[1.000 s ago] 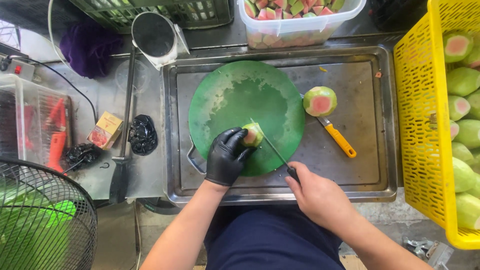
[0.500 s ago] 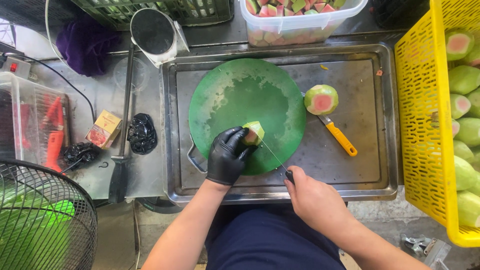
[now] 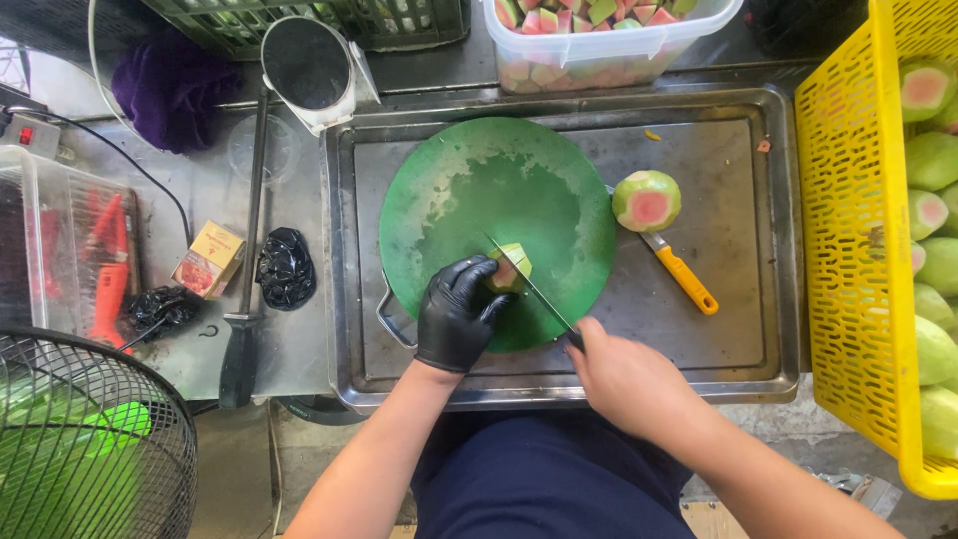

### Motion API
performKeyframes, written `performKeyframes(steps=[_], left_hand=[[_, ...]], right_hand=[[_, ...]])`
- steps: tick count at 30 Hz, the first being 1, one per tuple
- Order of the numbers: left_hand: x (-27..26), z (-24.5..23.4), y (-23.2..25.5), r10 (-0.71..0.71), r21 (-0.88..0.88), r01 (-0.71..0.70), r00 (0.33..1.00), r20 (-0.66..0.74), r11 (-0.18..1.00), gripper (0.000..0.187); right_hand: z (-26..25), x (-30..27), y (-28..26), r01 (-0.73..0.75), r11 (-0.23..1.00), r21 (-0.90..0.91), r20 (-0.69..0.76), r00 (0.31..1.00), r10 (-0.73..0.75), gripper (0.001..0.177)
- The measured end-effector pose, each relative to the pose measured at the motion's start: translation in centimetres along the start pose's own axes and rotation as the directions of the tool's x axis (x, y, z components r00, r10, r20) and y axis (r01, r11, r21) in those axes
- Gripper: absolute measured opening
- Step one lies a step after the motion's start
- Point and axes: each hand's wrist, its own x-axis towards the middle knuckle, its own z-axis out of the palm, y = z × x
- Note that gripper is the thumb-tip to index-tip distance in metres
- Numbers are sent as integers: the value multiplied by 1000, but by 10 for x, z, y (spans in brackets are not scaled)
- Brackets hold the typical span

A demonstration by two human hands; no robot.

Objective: The person cuts guavas on a green cutting board using a knife. They slice the fruit into wedges and cubes, then transfer the pieces into a clear plastic container. The process is repeated with multiple guavas.

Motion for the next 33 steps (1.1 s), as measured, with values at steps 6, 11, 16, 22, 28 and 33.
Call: performKeyframes(steps=[6,11,16,22,28,33], left_hand=[[-3,-1,1,12,15,-12,1000,-12,1000,54],[-5,-11,-2,31,95,-29,999,-23,995,45],[-11,-11,-5,46,113,-45,999,-12,993,41],[-8,-10,0,52,128,-47,998,-38,991,39],[-6,-10,-1,51,117,-47,998,-25,992,36],[-8,-10,-3,32,100,-28,999,-32,995,36]], right_hand=[[16,36,-11,21,1000,4,-72,997,-20,26],[0,12,-8,35,997,67,-113,993,-27,26],[-4,-19,-12,98,995,24,-205,975,-91,27],[-5,-28,-11,104,995,-12,-140,985,-104,23],[-7,-27,-5,38,999,-7,-36,999,-38,27],[-9,-15,-7,-19,999,-26,72,997,21,30]])
